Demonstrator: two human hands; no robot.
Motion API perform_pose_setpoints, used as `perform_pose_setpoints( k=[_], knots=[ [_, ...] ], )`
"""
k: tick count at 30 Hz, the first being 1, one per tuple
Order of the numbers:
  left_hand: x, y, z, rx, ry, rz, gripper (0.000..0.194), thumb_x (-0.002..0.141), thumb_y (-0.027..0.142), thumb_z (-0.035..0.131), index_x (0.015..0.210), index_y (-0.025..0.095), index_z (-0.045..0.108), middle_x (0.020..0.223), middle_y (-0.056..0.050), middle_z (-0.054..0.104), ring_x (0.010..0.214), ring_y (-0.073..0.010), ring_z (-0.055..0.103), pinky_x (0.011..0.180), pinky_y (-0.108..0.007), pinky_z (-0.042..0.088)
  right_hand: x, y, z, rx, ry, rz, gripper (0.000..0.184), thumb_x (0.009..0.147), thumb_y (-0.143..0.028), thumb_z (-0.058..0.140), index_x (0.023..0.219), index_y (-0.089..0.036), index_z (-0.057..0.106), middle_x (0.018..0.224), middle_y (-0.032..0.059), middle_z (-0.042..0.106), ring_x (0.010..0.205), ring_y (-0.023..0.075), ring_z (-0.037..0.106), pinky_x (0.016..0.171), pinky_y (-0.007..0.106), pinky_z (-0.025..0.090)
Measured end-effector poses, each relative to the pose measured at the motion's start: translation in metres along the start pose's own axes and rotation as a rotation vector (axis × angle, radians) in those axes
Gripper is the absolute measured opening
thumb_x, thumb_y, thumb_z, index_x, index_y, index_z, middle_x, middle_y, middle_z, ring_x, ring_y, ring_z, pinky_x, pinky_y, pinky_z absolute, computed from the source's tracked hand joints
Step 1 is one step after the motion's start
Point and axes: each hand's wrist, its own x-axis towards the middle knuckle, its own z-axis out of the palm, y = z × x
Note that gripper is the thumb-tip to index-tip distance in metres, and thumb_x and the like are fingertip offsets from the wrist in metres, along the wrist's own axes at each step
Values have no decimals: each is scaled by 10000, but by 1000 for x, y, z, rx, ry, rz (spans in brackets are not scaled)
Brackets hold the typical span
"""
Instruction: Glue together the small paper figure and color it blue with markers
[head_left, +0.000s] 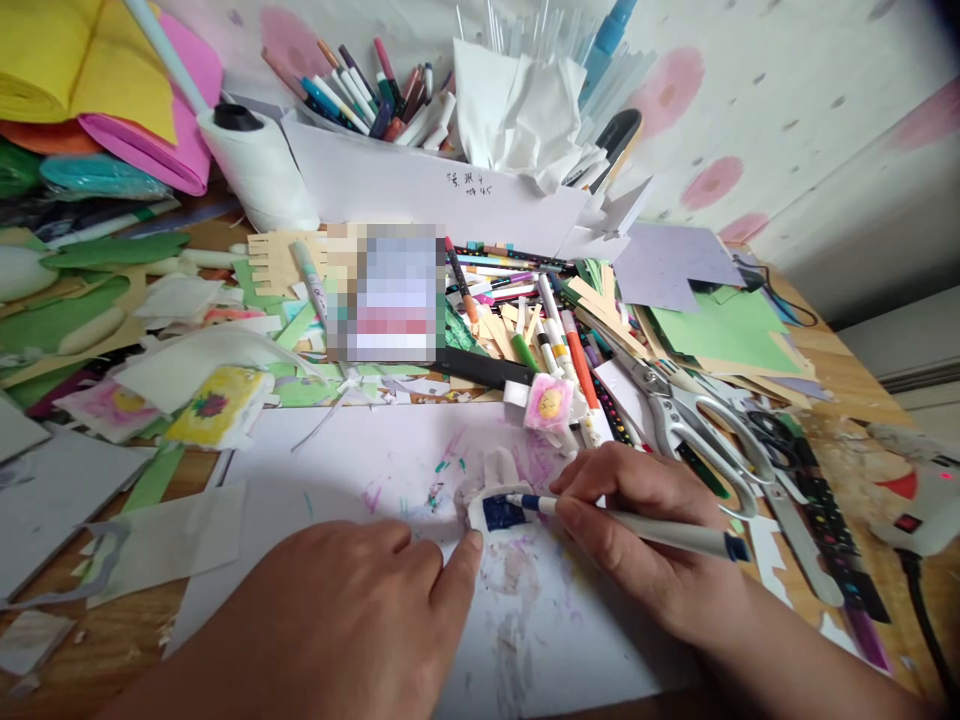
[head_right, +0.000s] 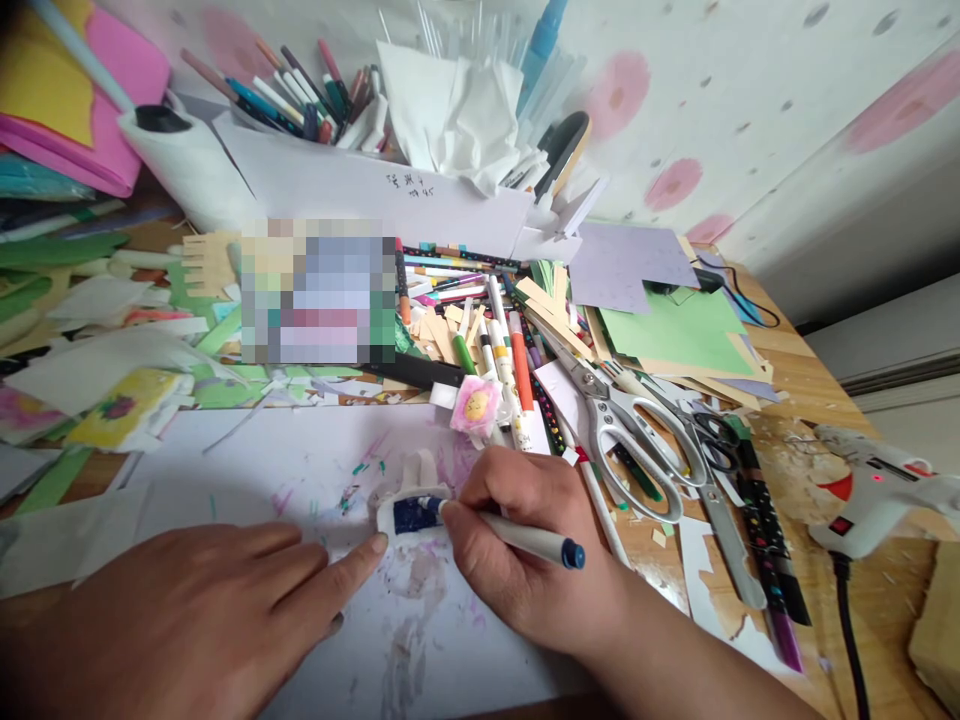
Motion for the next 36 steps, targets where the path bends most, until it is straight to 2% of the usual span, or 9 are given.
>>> perform_pose_setpoints(
  k=[9, 14, 23, 29, 32, 36],
  knots=[
    [3, -2, 4, 9, 55, 28, 549, 803, 133, 363, 1282, 232, 613, 882, -145, 759, 780, -350, 694, 595, -456, 550, 1, 1, 1, 42, -2, 10, 158, 831, -125, 581, 680, -168, 558, 598, 53, 641, 551, 176, 637, 474, 269, 447],
    [1, -2, 6, 0, 59, 17, 538, 803, 151, 386, 1280, 242, 616, 899, -128, 761, 791, -322, 694, 632, -421, 552, 1, 0, 3, 55, -1, 5, 157, 828, -121, 586, 680, -167, 563, 609, 55, 647, 572, 178, 648, 477, 262, 448],
    [0, 2, 0, 0, -10, -6, 521, 810, 164, 389, 1269, 239, 625, 935, -141, 762, 814, -342, 695, 642, -450, 550, 0, 4, -2, 2, 15, 38, 163, 829, -135, 574, 673, -177, 553, 608, 47, 644, 539, 158, 614, 468, 259, 436],
    [1, 0, 2, -30, -17, -27, 545, 822, 179, 390, 1327, 259, 577, 986, -126, 757, 882, -332, 690, 708, -448, 548, 0, -1, -4, -1, -45, -32, 178, 803, -106, 567, 644, -179, 533, 585, 41, 637, 570, 176, 654, 483, 259, 448],
    [1, -1, 2, -50, -32, -33, 549, 817, 192, 417, 1343, 260, 562, 990, -120, 757, 891, -321, 689, 721, -427, 549, 0, -1, -4, -22, -32, -25, 196, 802, -103, 562, 626, -180, 526, 563, 33, 618, 574, 178, 657, 484, 258, 448],
    [0, 2, -3, -57, -5, -49, 543, 805, 141, 391, 1292, 242, 610, 970, -122, 759, 864, -310, 695, 717, -421, 552, 1, -1, -3, 8, -53, -62, 172, 802, -106, 573, 648, -176, 542, 578, 45, 641, 577, 182, 660, 487, 262, 453]
  ],
)
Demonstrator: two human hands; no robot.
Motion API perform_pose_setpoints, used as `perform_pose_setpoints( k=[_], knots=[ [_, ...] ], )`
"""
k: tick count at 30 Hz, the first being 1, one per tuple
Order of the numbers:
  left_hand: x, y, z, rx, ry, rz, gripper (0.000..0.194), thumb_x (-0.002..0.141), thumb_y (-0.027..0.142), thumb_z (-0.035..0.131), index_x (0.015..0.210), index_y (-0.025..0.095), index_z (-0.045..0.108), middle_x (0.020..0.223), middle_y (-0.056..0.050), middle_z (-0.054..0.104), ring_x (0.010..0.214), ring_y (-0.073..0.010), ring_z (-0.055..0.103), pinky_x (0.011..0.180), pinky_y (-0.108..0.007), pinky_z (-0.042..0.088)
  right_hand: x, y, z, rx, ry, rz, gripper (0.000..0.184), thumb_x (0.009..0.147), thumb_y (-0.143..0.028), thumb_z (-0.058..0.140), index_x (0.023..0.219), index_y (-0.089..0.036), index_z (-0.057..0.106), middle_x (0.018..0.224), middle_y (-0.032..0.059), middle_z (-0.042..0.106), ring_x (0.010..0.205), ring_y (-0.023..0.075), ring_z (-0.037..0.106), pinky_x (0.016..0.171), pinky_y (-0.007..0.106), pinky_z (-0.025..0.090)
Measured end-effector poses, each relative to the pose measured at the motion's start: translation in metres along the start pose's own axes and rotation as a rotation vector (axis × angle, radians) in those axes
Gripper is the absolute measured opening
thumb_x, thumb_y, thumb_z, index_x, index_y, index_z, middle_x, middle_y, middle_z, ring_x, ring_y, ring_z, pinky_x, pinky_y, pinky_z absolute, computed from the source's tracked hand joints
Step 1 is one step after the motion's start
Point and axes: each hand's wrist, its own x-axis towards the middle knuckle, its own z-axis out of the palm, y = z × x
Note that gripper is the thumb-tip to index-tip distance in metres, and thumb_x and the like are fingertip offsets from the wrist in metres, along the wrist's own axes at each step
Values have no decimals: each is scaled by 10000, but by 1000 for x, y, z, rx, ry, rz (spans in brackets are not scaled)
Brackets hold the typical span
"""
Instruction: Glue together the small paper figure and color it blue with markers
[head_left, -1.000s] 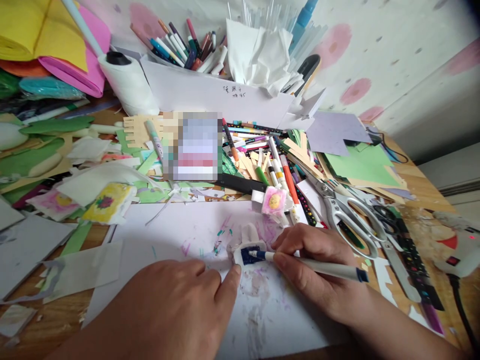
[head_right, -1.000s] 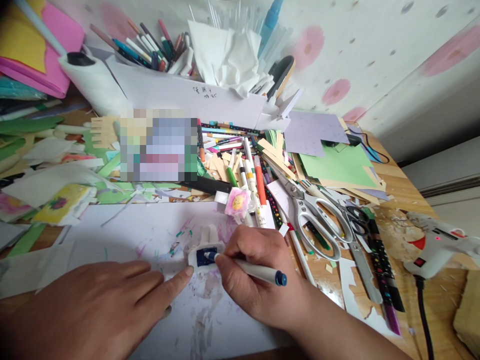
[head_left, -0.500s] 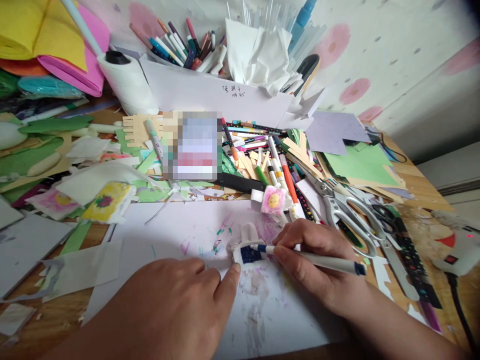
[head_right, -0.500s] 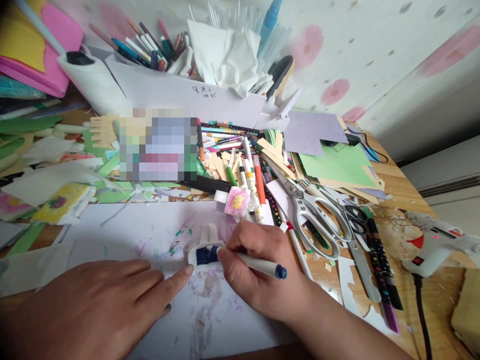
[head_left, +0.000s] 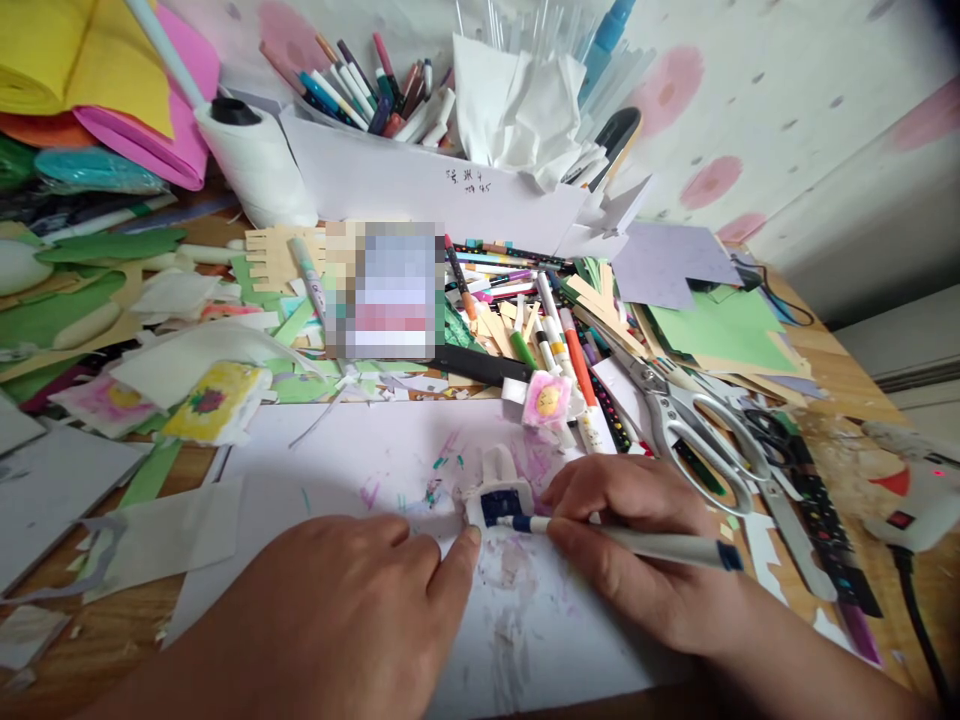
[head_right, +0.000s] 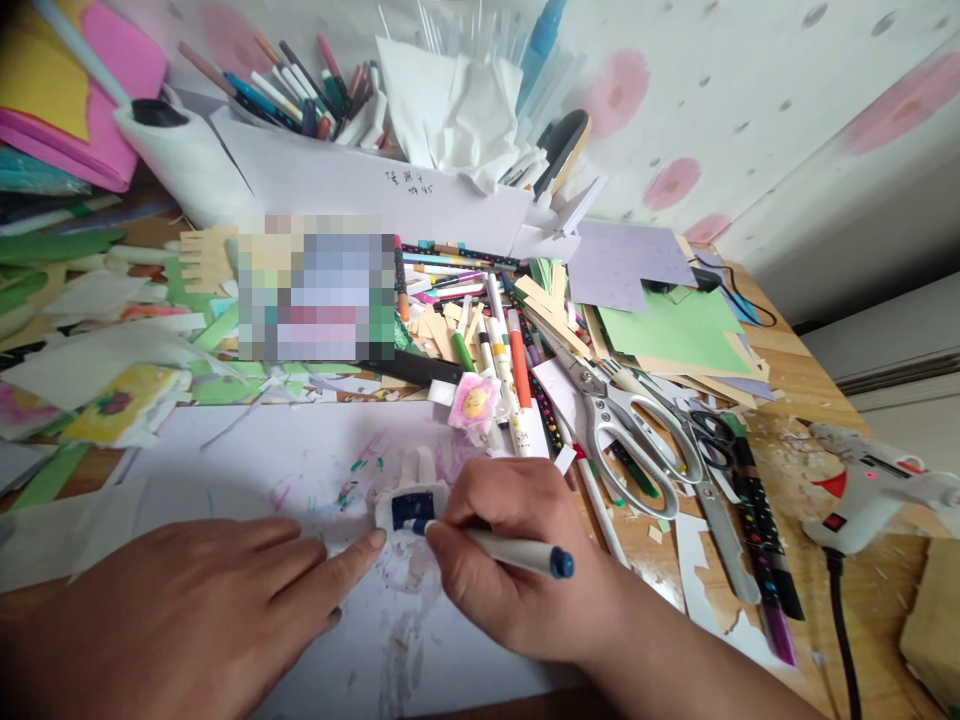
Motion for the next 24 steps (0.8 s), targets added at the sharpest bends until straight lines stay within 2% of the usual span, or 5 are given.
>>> perform_pose_setpoints(
  k=[4, 7, 13, 18, 24],
  knots=[
    [-2, 4, -3, 55, 53, -16, 557, 786, 80, 374, 1247, 238, 643, 907, -122, 764, 820, -324, 703, 673, -435, 551, 2, -2, 0, -34, 0, 7, 184, 801, -95, 561, 640, -183, 536, 585, 54, 650, 572, 186, 659, 478, 265, 445],
    [-3, 3, -1, 27, 75, 21, 538, 781, 103, 392, 1239, 223, 647, 897, -130, 764, 787, -328, 699, 656, -431, 551, 2, -3, 0, -7, -14, -5, 184, 799, -95, 567, 646, -190, 533, 585, 47, 648, 579, 187, 659, 483, 267, 452],
    [-2, -2, 6, 10, 87, 26, 537, 783, 99, 372, 1216, 241, 655, 875, -118, 760, 790, -316, 690, 661, -418, 543, 0, -1, -1, -36, 38, 31, 192, 812, -111, 572, 640, -187, 528, 578, 40, 628, 558, 173, 642, 477, 263, 441],
    [-2, -5, 11, -26, 87, 38, 548, 788, 124, 384, 1268, 236, 623, 872, -116, 754, 784, -309, 684, 675, -413, 544, -1, -1, -1, -35, 19, 37, 187, 811, -108, 568, 637, -173, 545, 593, 65, 652, 563, 181, 652, 465, 262, 430],
    [-1, -1, 4, 3, 70, 36, 551, 772, 111, 394, 1247, 241, 641, 861, -107, 761, 776, -286, 693, 661, -373, 551, 1, -2, 0, -31, 2, 47, 179, 808, -108, 572, 648, -182, 545, 601, 51, 658, 558, 169, 644, 470, 261, 435]
  ],
)
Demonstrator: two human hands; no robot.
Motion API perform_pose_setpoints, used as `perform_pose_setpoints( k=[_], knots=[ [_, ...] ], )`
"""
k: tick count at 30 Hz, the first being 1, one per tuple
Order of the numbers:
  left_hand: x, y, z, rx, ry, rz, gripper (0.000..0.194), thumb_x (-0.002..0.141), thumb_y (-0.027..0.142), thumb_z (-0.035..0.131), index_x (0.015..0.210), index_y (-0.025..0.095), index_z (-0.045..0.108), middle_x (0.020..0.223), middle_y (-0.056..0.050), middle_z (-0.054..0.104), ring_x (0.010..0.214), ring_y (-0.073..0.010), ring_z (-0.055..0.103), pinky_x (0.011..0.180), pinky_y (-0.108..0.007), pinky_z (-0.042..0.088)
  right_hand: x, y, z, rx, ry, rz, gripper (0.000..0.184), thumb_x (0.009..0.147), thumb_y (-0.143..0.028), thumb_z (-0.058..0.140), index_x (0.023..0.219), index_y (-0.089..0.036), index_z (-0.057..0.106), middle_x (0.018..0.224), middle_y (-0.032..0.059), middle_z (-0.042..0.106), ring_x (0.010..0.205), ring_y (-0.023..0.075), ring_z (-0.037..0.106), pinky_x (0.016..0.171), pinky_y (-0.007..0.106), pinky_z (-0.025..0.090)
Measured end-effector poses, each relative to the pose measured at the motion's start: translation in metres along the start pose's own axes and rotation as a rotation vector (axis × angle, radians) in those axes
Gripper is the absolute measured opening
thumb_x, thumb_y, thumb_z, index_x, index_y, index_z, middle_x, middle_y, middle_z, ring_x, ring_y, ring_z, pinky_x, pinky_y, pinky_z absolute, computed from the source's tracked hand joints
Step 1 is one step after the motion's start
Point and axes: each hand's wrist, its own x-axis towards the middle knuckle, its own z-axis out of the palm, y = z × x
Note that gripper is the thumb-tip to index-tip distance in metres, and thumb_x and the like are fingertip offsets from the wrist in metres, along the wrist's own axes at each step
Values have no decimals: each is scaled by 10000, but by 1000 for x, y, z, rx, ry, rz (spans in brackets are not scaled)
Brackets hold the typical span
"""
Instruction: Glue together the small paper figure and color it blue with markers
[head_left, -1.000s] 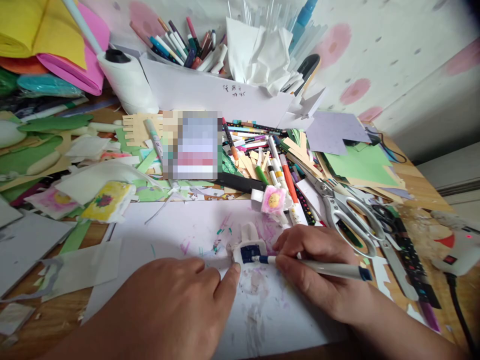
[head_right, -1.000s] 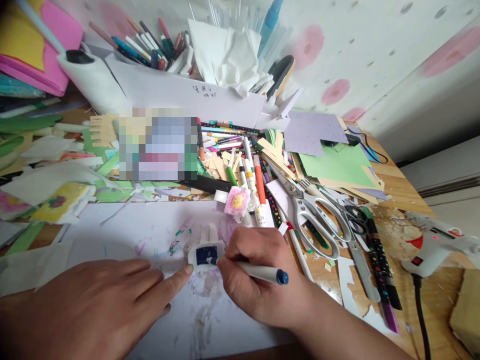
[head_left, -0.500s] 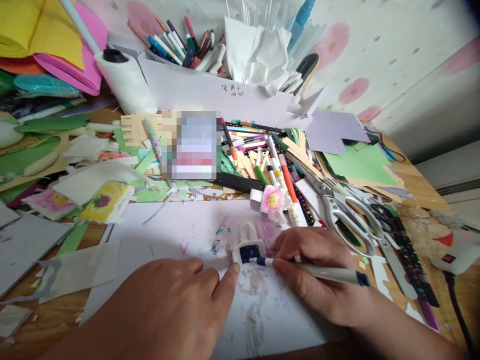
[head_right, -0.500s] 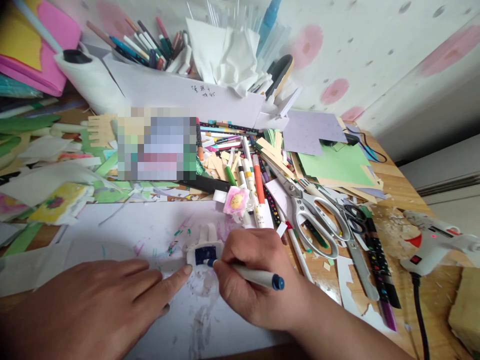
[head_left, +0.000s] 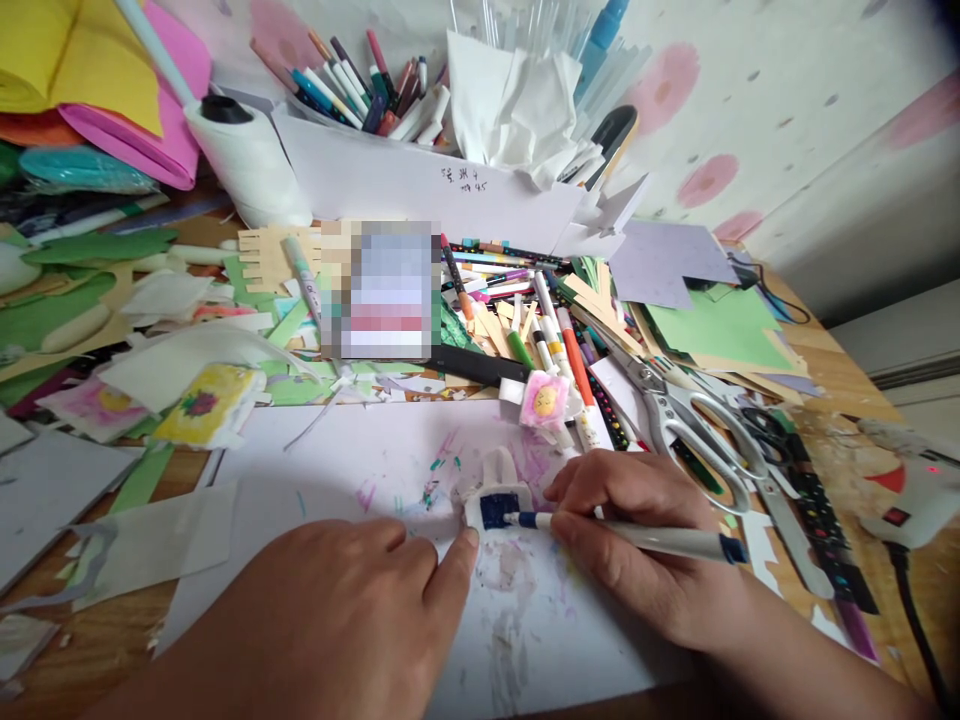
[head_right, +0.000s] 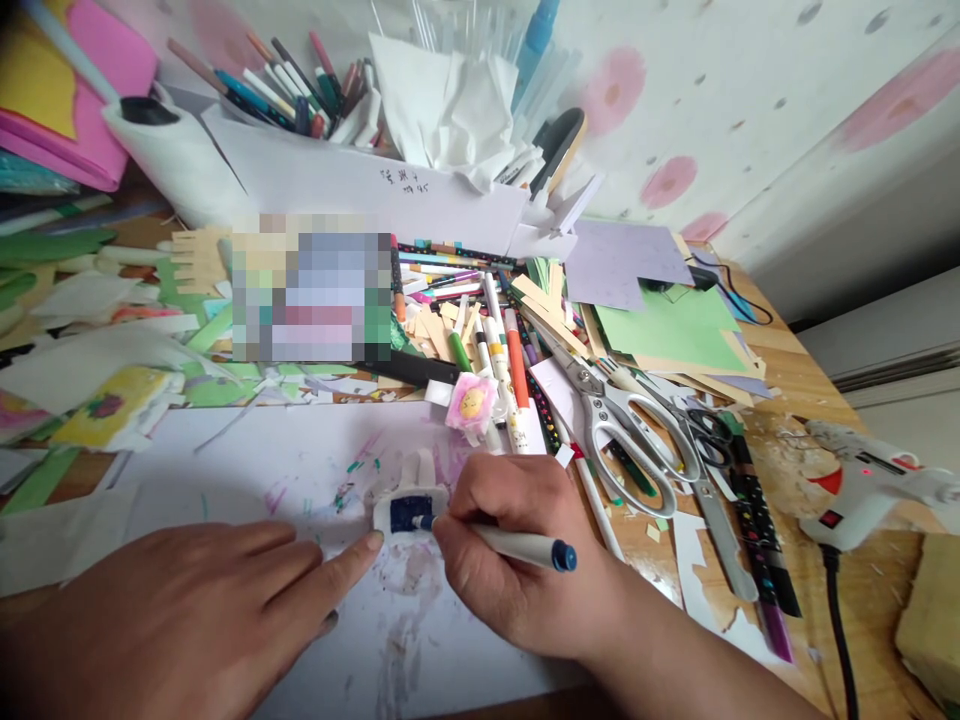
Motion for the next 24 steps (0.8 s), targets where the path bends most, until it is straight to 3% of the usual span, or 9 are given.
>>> perform_pose_setpoints(
  k=[8, 18, 24],
  knots=[
    [-1, 0, 0, 8, -3, -5, 562, 754, 105, 385, 1231, 235, 653, 860, -112, 761, 757, -302, 691, 650, -400, 550, -3, 3, -5, 8, 57, 48, 204, 795, -120, 577, 629, -218, 510, 551, 5, 602, 620, 191, 659, 468, 264, 435],
    [1, -2, 3, 33, -11, 22, 523, 774, 119, 386, 1197, 254, 663, 840, -112, 756, 734, -324, 683, 602, -419, 537, -3, 3, -6, -20, 18, 46, 198, 799, -110, 560, 640, -213, 503, 579, 17, 624, 615, 189, 665, 473, 264, 437],
    [0, -4, 1, 29, -18, 12, 516, 774, 118, 398, 1192, 250, 670, 836, -105, 758, 741, -293, 682, 623, -379, 536, -3, 3, -6, 2, 13, 60, 206, 793, -119, 565, 624, -217, 502, 564, 11, 615, 630, 192, 665, 470, 264, 444]
  ],
)
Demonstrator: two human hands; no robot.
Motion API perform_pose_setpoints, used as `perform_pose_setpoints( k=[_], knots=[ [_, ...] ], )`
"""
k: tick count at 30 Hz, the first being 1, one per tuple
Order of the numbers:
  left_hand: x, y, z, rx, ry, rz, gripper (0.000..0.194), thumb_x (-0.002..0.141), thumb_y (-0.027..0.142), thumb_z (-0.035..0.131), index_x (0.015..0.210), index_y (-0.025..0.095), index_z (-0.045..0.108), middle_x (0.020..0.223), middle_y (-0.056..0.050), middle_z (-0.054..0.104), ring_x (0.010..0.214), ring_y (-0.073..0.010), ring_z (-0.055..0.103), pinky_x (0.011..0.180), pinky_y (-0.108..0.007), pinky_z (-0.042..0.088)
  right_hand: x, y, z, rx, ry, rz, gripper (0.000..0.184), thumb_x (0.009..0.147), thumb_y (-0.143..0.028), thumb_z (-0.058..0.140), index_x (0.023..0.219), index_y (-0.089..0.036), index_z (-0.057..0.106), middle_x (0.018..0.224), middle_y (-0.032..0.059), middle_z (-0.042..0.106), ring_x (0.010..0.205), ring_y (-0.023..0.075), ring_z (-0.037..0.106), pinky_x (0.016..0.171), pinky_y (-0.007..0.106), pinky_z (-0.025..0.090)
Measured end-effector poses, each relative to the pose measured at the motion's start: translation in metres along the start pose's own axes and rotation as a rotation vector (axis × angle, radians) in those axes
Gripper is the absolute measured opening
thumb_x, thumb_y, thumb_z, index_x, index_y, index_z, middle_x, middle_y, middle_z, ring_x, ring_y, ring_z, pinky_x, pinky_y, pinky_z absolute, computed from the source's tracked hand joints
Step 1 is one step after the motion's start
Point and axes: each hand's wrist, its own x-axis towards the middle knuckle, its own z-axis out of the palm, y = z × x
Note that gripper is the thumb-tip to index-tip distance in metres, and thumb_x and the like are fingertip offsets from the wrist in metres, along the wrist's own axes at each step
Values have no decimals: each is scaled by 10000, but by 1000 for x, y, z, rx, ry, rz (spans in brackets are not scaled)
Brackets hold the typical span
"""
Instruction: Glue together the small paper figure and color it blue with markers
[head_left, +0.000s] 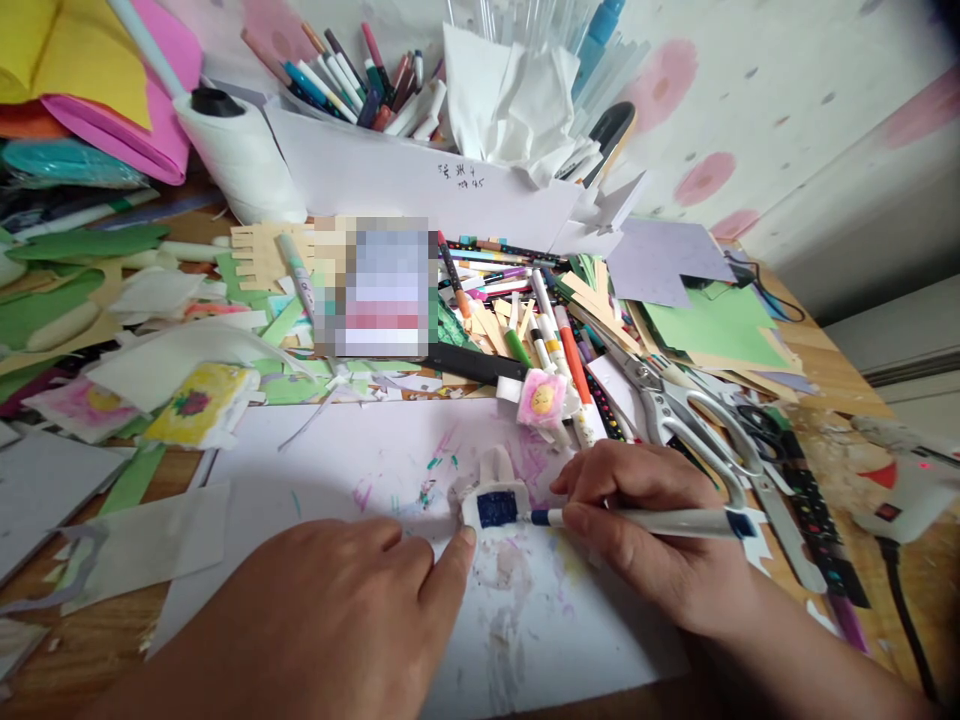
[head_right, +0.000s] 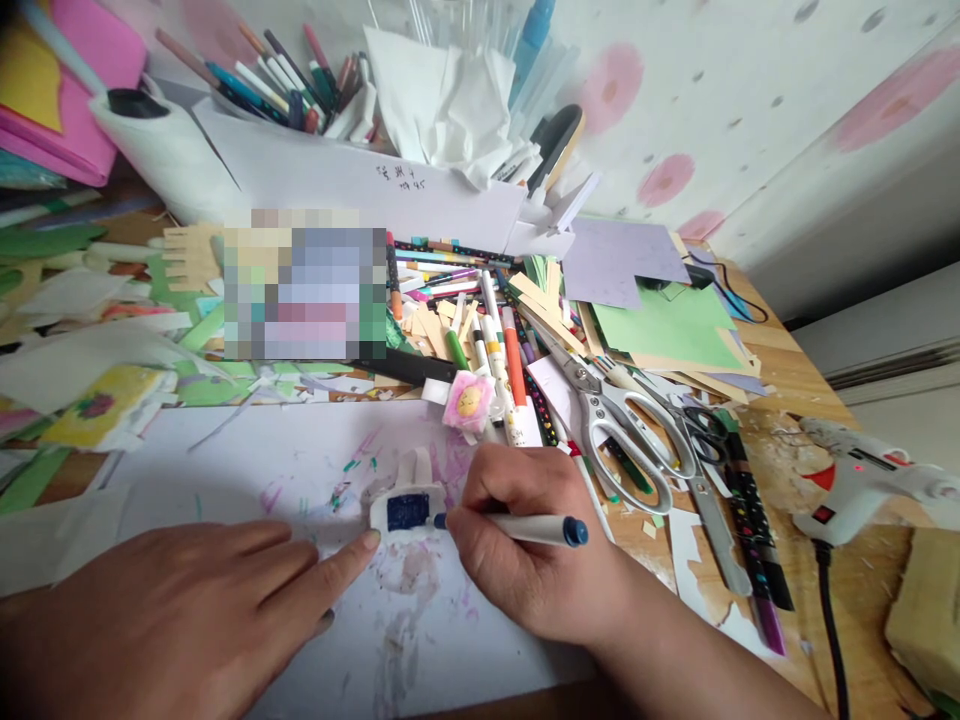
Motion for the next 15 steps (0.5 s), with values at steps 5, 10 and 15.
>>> perform_pose_setpoints(
  k=[5, 10, 15],
  knots=[
    [0, -2, 3, 13, 21, 12, 548, 784, 134, 381, 1255, 246, 637, 871, -121, 754, 781, -337, 678, 622, -431, 538, 1, 0, -1, -7, 40, 8, 195, 800, -124, 579, 637, -212, 522, 589, 8, 626, 598, 173, 642, 477, 266, 441],
    [1, -1, -2, 27, 27, 30, 546, 770, 106, 368, 1214, 258, 649, 870, -90, 749, 758, -318, 671, 603, -404, 530, -2, 9, 4, 213, 131, 61, 151, 841, -148, 619, 706, -204, 585, 628, -4, 611, 600, 151, 606, 513, 264, 446],
    [-3, 0, -16, 16, 220, 44, 452, 845, 112, 299, 997, 262, 697, 734, -35, 689, 651, -224, 613, 564, -312, 490, 0, 19, 10, 593, 226, 123, 147, 869, -265, 661, 1008, -217, 664, 835, 29, 693, 695, 164, 653, 614, 295, 529]
  ],
)
